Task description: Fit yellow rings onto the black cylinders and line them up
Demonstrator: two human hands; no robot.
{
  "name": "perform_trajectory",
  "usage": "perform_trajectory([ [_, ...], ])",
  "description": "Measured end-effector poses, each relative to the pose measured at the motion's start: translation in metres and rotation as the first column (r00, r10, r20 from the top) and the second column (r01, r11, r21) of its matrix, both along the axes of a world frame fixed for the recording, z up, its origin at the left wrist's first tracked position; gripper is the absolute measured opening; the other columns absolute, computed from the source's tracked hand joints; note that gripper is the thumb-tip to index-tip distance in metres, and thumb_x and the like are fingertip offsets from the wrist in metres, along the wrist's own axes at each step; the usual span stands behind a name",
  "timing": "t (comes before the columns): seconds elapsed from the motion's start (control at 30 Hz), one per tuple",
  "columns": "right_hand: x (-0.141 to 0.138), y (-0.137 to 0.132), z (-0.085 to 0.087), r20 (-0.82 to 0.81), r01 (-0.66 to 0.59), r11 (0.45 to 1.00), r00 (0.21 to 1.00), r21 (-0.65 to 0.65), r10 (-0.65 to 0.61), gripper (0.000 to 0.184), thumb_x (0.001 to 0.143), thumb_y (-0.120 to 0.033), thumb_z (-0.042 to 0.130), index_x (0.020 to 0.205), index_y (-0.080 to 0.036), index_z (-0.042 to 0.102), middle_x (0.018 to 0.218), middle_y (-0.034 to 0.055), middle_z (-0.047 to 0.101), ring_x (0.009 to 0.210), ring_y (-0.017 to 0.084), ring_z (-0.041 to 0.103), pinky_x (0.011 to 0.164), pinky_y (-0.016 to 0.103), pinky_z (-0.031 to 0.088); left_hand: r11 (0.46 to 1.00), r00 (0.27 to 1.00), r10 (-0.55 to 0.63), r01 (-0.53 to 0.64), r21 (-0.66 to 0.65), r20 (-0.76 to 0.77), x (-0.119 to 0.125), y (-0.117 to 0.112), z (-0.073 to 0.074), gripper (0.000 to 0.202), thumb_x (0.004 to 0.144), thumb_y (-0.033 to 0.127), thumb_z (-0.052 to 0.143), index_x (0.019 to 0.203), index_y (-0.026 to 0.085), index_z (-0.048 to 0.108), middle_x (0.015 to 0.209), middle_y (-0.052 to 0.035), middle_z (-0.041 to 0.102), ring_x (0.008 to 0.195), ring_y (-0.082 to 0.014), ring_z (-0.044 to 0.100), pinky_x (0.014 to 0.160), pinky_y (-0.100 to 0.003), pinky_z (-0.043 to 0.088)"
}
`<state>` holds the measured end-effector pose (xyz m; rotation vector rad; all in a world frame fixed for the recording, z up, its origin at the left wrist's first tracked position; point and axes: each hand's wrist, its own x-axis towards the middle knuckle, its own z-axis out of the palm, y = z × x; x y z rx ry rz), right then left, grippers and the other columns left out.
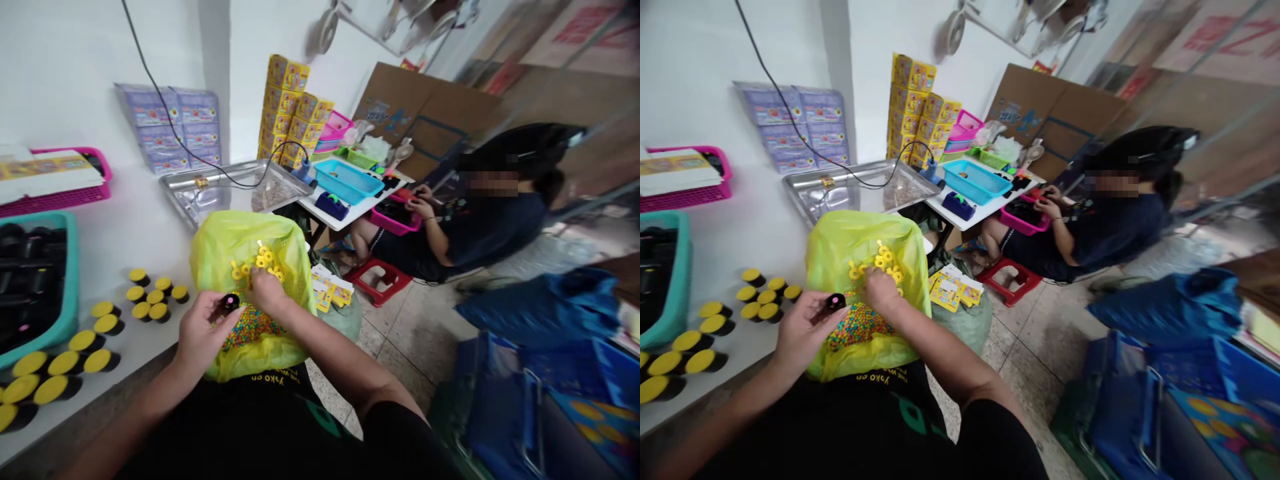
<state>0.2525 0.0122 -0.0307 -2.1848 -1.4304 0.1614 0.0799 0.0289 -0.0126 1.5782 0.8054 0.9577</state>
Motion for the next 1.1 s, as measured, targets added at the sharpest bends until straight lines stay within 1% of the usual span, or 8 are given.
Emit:
perform_trajectory([
  [0.2, 0.019, -0.021, 0.003, -0.322, 0.130, 0.974, 0.945, 0.185, -0.065, 0.012, 0.078, -0.010, 0.067, 0.078, -0.020, 0.062, 0.067, 0.0003, 0.062, 0.075, 0.021, 0.066, 0.076, 0.034, 0.050, 0.996, 0.998, -0.063, 0.065, 0.067, -0.032, -0.001, 0.002, -0.006, 0.022, 0.075, 0.040, 0.079, 0.091, 0.034, 0.065, 0.088, -0.0010, 0.075, 0.074, -0.0258, 0.070, 0.066, -0.043, 0.057],
  [0.3, 0.020, -0.037, 0.009, -0.442, 0.181, 0.954, 0.895, 0.240, -0.059, 0.005, 0.083, -0.023, 0.063, 0.087, -0.022, 0.063, 0.062, -0.0025, 0.056, 0.063, 0.019, 0.061, 0.067, 0.033, 0.052, 0.990, 0.993, -0.096, 0.103, 0.102, -0.068, 0.003, 0.001, -0.005, 0.020, 0.078, 0.040, 0.076, 0.093, 0.032, 0.065, 0.086, 0.0012, 0.074, 0.074, -0.0237, 0.070, 0.065, -0.039, 0.057],
  [0.37, 0.014, -0.047, 0.014, -0.607, 0.194, 0.936, 0.794, 0.294, 0.026, 0.015, 0.082, -0.034, 0.065, 0.093, -0.023, 0.063, 0.062, -0.0044, 0.056, 0.057, 0.017, 0.059, 0.061, 0.032, 0.052, 0.983, 0.984, -0.121, 0.137, 0.121, -0.127, 0.008, 0.000, -0.003, 0.020, 0.080, 0.038, 0.074, 0.095, 0.029, 0.065, 0.086, -0.0001, 0.073, 0.076, -0.0230, 0.069, 0.066, -0.036, 0.057],
  [0.5, -0.005, -0.060, 0.026, -0.852, 0.200, 0.906, 0.461, 0.372, 0.249, 0.030, 0.069, -0.045, 0.081, 0.080, -0.023, 0.064, 0.064, -0.0037, 0.061, 0.053, 0.014, 0.056, 0.052, 0.028, 0.047, 0.966, 0.965, -0.172, 0.205, 0.156, -0.199, 0.018, -0.002, -0.001, 0.018, 0.081, 0.032, 0.074, 0.091, 0.022, 0.064, 0.084, -0.0023, 0.071, 0.076, -0.0202, 0.066, 0.069, -0.033, 0.053],
  [0.67, -0.010, -0.060, 0.025, -0.897, 0.247, 0.916, 0.391, 0.316, 0.204, 0.034, 0.059, -0.042, 0.090, 0.068, -0.020, 0.066, 0.060, -0.0041, 0.060, 0.050, 0.009, 0.044, 0.048, 0.024, 0.034, 0.962, 0.954, -0.240, 0.258, 0.085, -0.179, 0.023, -0.004, -0.005, 0.020, 0.076, 0.028, 0.078, 0.089, 0.019, 0.066, 0.081, -0.0023, 0.070, 0.072, -0.0171, 0.063, 0.065, -0.028, 0.049],
  [0.87, -0.025, -0.049, 0.015, -0.984, 0.423, 0.890, 0.032, 0.173, 0.176, 0.034, 0.047, -0.037, 0.092, 0.060, -0.020, 0.066, 0.060, -0.0037, 0.060, 0.055, 0.011, 0.050, 0.056, 0.027, 0.039, 0.960, 0.958, -0.281, 0.281, -0.006, -0.054, 0.019, -0.004, -0.005, 0.023, 0.076, 0.029, 0.077, 0.093, 0.017, 0.068, 0.085, -0.0043, 0.072, 0.078, -0.0188, 0.066, 0.072, -0.030, 0.052],
  [0.97, -0.037, -0.043, 0.012, -0.978, 0.491, 0.851, 0.019, 0.188, 0.206, 0.034, 0.050, -0.037, 0.089, 0.054, -0.020, 0.060, 0.054, -0.0048, 0.055, 0.053, 0.010, 0.044, 0.059, 0.027, 0.037, 0.966, 0.963, -0.256, 0.257, -0.002, -0.081, 0.018, -0.001, -0.008, 0.022, 0.075, 0.031, 0.077, 0.090, 0.017, 0.068, 0.082, -0.0037, 0.071, 0.076, -0.0189, 0.065, 0.071, -0.030, 0.052],
  [1.1, -0.046, -0.038, 0.009, -0.980, 0.523, 0.829, 0.085, 0.198, 0.180, 0.037, 0.055, -0.040, 0.085, 0.052, -0.021, 0.053, 0.051, -0.0065, 0.048, 0.051, 0.010, 0.037, 0.056, 0.027, 0.032, 0.973, 0.964, -0.215, 0.226, 0.052, -0.157, 0.020, 0.000, -0.011, 0.019, 0.074, 0.033, 0.075, 0.082, 0.018, 0.067, 0.069, 0.0007, 0.064, 0.063, -0.0152, 0.058, 0.061, -0.026, 0.047],
])
